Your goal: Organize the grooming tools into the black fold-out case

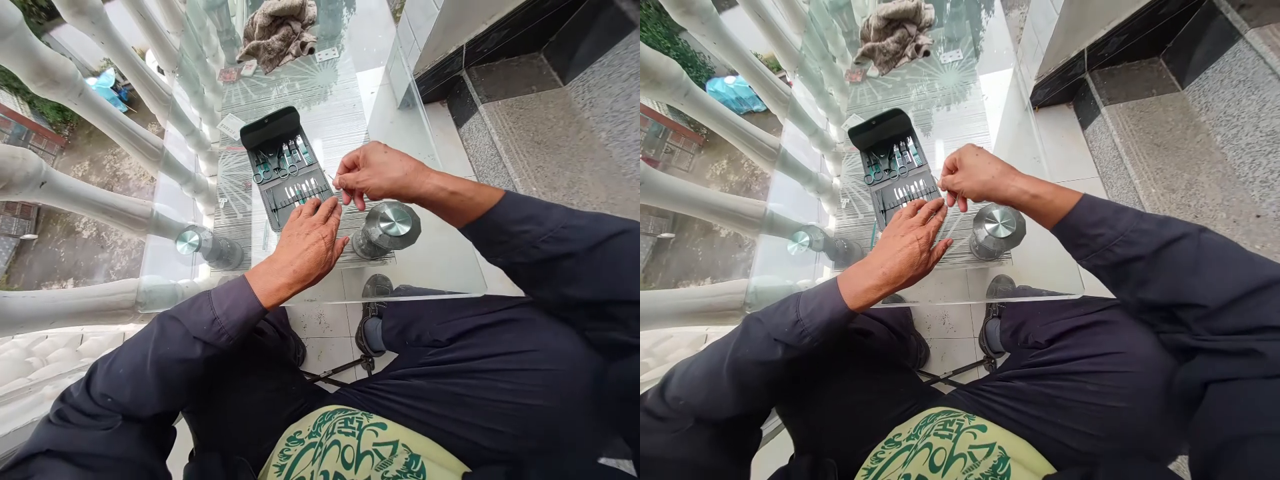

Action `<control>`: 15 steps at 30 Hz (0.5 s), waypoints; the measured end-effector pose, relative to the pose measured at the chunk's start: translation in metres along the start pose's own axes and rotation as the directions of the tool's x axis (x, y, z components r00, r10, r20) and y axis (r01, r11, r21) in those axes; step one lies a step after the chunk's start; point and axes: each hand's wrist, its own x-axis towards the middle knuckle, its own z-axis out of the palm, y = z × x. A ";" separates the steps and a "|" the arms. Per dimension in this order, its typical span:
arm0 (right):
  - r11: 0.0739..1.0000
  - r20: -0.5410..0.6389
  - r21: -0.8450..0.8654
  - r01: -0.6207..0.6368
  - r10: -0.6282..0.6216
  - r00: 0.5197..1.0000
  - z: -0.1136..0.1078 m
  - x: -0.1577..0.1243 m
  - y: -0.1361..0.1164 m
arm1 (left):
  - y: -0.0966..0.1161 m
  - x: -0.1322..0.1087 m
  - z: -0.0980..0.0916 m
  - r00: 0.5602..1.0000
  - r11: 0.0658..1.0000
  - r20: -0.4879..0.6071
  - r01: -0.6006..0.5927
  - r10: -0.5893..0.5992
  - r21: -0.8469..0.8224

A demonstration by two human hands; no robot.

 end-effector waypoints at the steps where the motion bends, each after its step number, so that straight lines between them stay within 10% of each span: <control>1: 1.000 0.023 -0.015 -0.024 0.024 0.999 0.001 -0.007 -0.002 | -0.001 0.000 0.003 1.000 1.000 -0.013 0.006 -0.006 -0.021; 15: 0.952 0.056 0.019 -0.306 0.305 0.951 0.015 -0.033 -0.034 | 0.000 0.003 0.010 1.000 0.999 0.000 -0.007 0.007 -0.050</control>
